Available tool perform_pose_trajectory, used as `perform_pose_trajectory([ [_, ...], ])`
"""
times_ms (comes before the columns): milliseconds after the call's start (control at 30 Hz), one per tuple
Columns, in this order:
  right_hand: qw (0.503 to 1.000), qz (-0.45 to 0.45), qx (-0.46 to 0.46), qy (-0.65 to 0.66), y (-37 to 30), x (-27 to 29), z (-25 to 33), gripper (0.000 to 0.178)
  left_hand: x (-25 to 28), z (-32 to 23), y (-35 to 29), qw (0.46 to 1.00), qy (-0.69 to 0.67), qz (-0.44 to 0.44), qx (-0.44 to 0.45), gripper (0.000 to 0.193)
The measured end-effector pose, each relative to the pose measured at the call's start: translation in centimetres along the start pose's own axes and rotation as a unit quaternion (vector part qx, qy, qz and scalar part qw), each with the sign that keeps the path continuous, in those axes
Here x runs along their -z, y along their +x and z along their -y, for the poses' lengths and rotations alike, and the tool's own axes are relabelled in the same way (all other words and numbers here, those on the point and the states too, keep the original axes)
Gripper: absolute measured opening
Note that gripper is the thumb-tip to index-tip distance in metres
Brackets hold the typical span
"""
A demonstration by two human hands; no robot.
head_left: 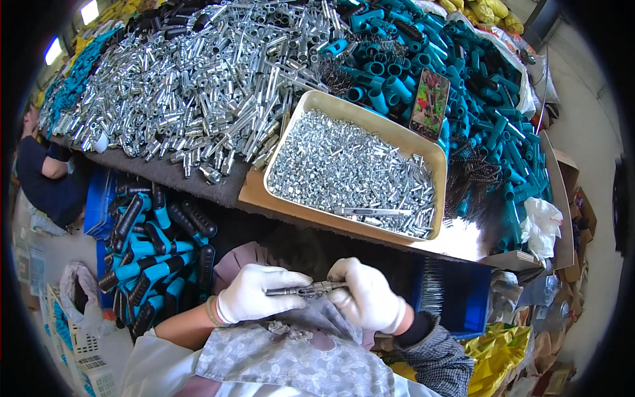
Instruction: Manually press-fitting metal sleeves into plastic handles and organizing the assembled hardware components on a workbench.
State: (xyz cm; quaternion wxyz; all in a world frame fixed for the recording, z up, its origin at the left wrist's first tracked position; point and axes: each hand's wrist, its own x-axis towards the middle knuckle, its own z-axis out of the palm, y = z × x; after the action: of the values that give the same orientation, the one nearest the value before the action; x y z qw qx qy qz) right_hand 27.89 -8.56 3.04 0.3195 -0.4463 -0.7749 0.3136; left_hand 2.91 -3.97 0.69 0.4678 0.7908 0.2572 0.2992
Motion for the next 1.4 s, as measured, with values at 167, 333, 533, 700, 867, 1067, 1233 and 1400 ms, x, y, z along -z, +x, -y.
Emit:
perform_pose_trajectory([
  [167, 0.978, -0.131, 0.027, -0.16, 4.8, 11.0, -2.8, 0.021, 0.0, -0.3, -0.2, 0.992, -0.086, -0.072, 0.059, 0.039],
  [333, 0.827, -0.189, -0.126, -0.515, 9.3, 18.2, -11.1, 0.034, 0.2, -0.2, -0.4, 0.992, -0.037, -0.095, 0.076, 0.04],
  [533, 0.798, -0.179, -0.21, -0.536, 14.9, 23.1, -13.9, 0.052, -0.7, -0.6, -0.3, 0.989, -0.049, -0.095, 0.105, 0.044],
  [700, 0.852, -0.27, -0.115, -0.434, 15.5, 19.0, -10.1, 0.038, -0.2, -1.3, 0.2, 0.991, -0.01, -0.071, 0.116, 0.041],
  [867, 0.906, -0.007, -0.165, -0.389, 11.0, 14.5, -7.4, 0.024, -0.3, -0.7, 0.7, 0.995, -0.006, -0.07, 0.074, 0.038],
  [1067, 0.921, -0.016, -0.169, -0.349, 9.3, 14.0, -8.5, 0.024, -0.7, -1.1, 1.5, 0.995, -0.006, -0.063, 0.077, 0.039],
  [1233, 0.92, -0.017, -0.191, -0.342, 9.3, 13.8, -9.0, 0.023, -1.0, -1.3, 1.3, 0.993, 0.0, -0.081, 0.088, 0.039],
  [1400, 0.92, -0.09, -0.094, -0.369, 9.1, 12.5, -7.3, 0.018, -0.5, -1.2, 1.2, 0.993, 0.06, -0.093, 0.051, 0.038],
])
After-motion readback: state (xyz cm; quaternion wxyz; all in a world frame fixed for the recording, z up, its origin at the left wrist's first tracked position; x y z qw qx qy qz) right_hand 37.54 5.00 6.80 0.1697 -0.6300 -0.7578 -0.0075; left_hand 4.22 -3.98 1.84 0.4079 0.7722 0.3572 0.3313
